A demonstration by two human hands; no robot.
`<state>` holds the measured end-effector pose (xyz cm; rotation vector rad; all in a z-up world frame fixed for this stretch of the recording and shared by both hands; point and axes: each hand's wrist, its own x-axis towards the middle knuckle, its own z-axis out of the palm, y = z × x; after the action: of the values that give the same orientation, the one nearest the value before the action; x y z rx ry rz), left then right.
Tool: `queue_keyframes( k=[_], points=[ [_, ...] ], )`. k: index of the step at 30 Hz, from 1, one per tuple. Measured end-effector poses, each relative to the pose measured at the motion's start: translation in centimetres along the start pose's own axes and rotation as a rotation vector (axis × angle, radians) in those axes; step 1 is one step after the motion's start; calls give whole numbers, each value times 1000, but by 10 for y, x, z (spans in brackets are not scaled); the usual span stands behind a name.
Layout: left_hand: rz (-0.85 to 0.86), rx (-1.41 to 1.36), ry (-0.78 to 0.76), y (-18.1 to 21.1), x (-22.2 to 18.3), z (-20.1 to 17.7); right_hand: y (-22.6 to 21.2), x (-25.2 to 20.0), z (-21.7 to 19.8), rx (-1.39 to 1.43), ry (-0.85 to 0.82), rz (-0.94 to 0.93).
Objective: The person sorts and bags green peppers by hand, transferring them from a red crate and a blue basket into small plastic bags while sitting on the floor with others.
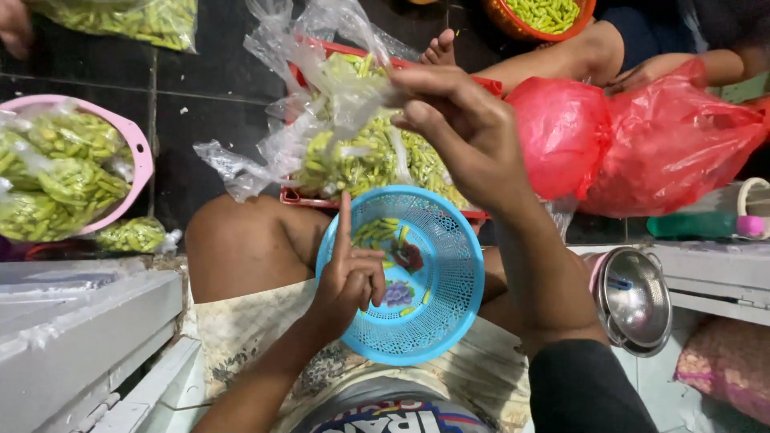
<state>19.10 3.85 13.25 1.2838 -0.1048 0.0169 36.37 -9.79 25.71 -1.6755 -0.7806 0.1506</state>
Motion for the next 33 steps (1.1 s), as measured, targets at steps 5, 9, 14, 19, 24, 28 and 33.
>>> queue_keyframes(
  k=[5, 9, 14, 19, 24, 28, 33],
  points=[
    [-137, -238, -21, -27, -21, -9, 193, 19, -54, -385, -143, 82],
    [-192, -286, -28, -42, -27, -12, 369, -13, -128, -925, -78, 373],
    [-218, -191, -96, -44, -28, -15, 504, -48, -173, -1416, 34, 226],
    [-208, -142, -95, -31, -21, -9, 496, -45, -187, -1329, -172, 660],
    [-176, -108, -87, -38, -28, -1, 329, -51, -144, -947, -133, 645],
    [-195, -124, -35, -37, -31, 5, 188, -62, -104, -634, -5, 419],
    [-201, -66, -15, -21, -23, 17, 57, -81, -79, -469, 58, 263]
  ],
)
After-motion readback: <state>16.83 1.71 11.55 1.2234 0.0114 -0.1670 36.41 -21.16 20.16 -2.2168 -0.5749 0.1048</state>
